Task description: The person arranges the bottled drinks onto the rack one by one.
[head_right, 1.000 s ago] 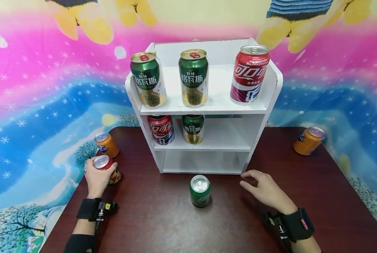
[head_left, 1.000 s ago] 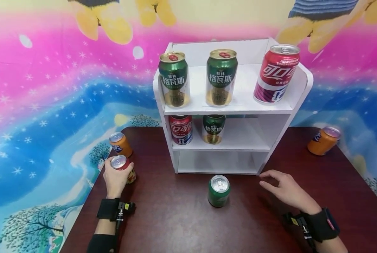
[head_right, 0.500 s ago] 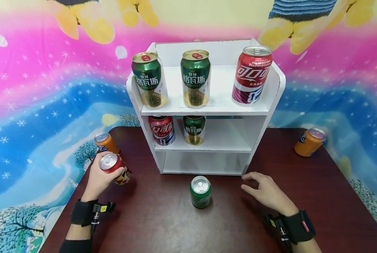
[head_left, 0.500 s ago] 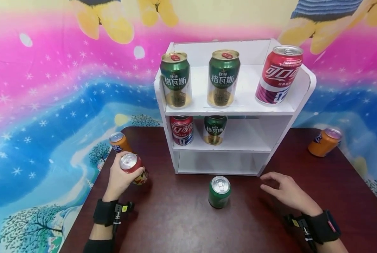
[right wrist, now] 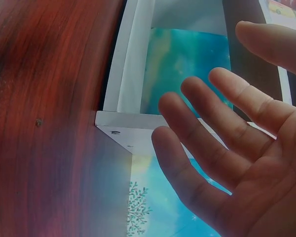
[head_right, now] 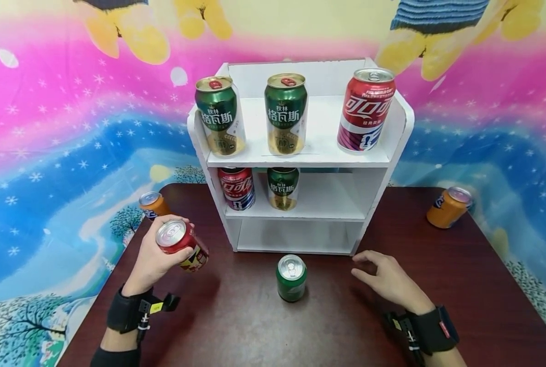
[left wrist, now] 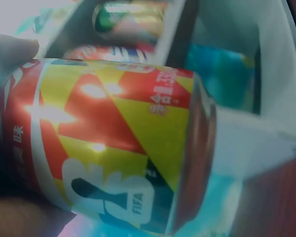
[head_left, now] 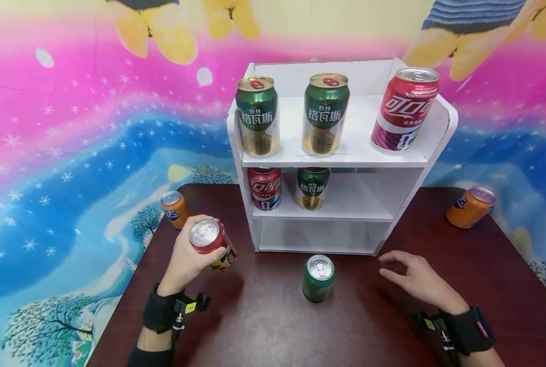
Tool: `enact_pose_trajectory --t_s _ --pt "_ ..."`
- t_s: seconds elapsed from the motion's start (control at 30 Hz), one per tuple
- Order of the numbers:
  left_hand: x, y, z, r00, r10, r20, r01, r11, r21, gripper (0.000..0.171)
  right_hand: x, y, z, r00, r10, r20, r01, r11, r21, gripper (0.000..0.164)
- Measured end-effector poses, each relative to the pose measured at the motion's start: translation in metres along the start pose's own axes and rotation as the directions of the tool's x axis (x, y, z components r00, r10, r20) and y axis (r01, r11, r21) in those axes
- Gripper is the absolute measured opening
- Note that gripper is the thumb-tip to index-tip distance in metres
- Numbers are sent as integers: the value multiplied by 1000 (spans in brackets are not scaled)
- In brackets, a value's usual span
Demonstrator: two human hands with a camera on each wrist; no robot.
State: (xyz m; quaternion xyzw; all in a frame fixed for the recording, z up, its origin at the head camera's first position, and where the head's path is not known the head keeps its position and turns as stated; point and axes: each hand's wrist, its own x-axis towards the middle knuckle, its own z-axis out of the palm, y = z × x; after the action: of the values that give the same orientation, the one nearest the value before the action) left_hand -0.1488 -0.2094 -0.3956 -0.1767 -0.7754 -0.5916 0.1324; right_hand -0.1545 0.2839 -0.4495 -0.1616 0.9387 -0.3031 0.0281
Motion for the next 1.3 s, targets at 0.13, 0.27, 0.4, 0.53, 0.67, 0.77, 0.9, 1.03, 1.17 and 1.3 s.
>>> enact_pose_trajectory --t_s 0.13,0.27,0.4,0.53,0.67,0.77,0.9,1.03,1.17,1.3 --pt "2 15 10 996 39 79 -38 999 -17 64 -1 0 -1 1000 11 5 -11 1000 4 36" --pt "9 32 24 986 61 153 -54 997 -48 60 -2 0 -2 1000 6 -6 -6 1000 -11 32" --pt "20 48 40 976 67 209 -53 996 -74 60 -3 0 -2 1000 9 -14 -10 1000 -20 30" --pt "33 61 60 961 60 269 -32 994 -105 60 -4 0 -1 1000 12 -15 -12 1000 -22 30" --pt "45 69 81 939 66 338 -33 994 -104 60 -4 0 1 1000 5 -17 -6 1000 -27 30" --pt "52 73 94 919 87 385 -54 994 -95 62 -3 1 3 1000 -5 -11 4 1000 -20 31" --pt "62 80 110 887 127 444 -89 990 -105 62 -3 1 5 1000 -17 -12 16 1000 -14 31" --pt "73 89 126 859 152 488 -110 987 -113 62 -4 1 6 999 -22 -25 22 1000 -12 29" --pt "85 96 142 856 134 499 -95 990 -103 63 -2 -2 4 1000 -8 -17 8 1000 -3 29" --pt "96 99 157 861 124 493 -83 991 -104 63 -1 -4 1 1000 14 -11 -14 1000 7 29"
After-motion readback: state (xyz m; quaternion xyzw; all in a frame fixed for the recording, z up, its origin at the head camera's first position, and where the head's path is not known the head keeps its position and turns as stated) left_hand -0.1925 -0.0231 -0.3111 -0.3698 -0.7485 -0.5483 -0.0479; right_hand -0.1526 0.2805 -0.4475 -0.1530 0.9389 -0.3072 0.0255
